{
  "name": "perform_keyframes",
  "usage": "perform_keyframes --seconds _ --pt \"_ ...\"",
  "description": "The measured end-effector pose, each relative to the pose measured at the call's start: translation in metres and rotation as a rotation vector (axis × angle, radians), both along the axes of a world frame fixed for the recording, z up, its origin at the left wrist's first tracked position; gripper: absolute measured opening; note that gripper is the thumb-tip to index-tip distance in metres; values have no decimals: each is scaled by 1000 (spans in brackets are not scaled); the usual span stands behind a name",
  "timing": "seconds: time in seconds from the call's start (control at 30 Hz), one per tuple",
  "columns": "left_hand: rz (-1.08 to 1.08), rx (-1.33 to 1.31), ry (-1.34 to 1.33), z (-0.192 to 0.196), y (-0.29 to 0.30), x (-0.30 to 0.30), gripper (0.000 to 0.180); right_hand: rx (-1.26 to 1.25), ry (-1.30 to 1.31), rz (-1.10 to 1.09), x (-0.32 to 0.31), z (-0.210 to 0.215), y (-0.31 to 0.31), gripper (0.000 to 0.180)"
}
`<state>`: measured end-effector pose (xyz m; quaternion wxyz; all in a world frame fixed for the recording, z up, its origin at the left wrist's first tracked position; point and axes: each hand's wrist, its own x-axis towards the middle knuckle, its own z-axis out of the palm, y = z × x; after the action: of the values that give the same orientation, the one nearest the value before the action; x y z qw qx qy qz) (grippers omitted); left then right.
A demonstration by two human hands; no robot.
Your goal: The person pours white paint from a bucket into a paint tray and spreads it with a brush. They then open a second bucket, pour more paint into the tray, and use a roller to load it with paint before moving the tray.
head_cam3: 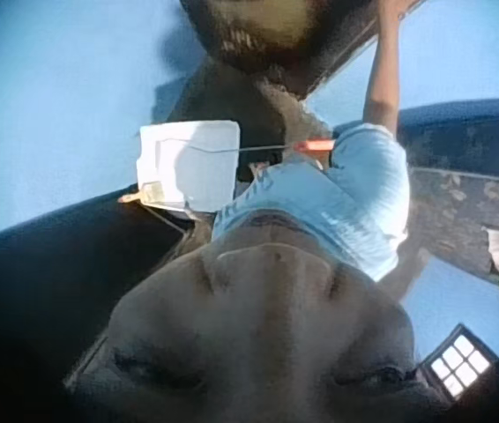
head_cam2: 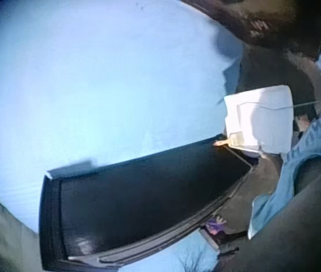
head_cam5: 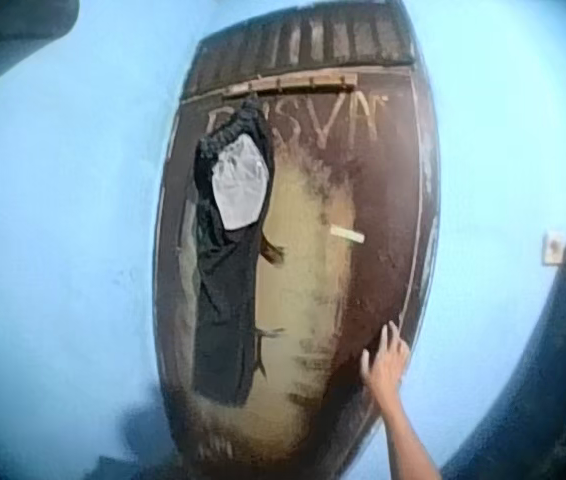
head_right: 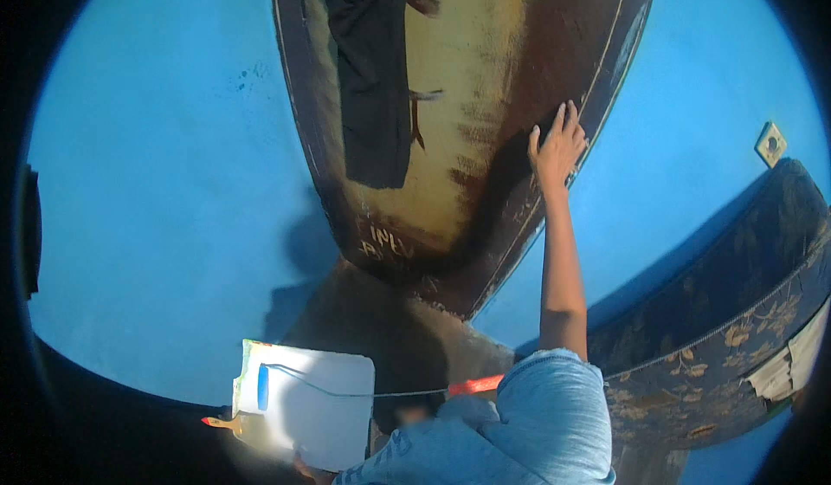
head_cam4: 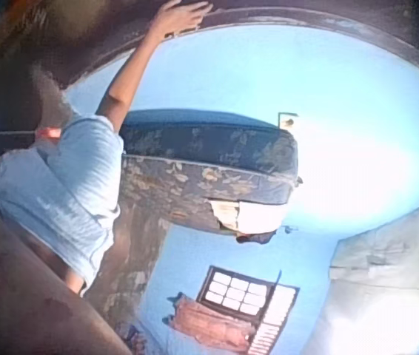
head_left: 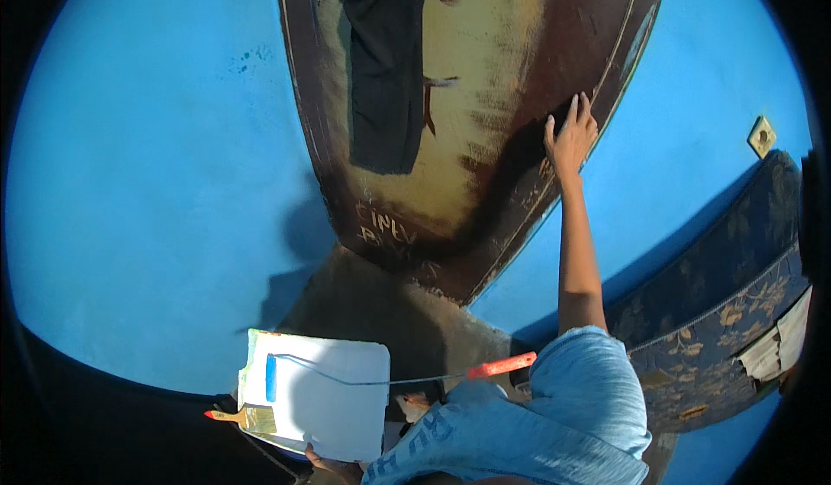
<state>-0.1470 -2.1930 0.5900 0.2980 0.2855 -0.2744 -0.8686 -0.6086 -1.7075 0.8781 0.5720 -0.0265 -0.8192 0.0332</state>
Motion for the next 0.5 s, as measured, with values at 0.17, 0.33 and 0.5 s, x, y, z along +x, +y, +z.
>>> perform_keyframes --seconds 0.17,0.33,0.5 --pt "-15 -6 -88 -11 -16 51 66 93 -163 29 16 -2 23 77" --pt "11 38 -120 -37 -20 93 65 242 -234 -82 29 9 34 84" --pt "20 66 -128 -66 -36 116 65 231 -315 -81 46 18 19 85"
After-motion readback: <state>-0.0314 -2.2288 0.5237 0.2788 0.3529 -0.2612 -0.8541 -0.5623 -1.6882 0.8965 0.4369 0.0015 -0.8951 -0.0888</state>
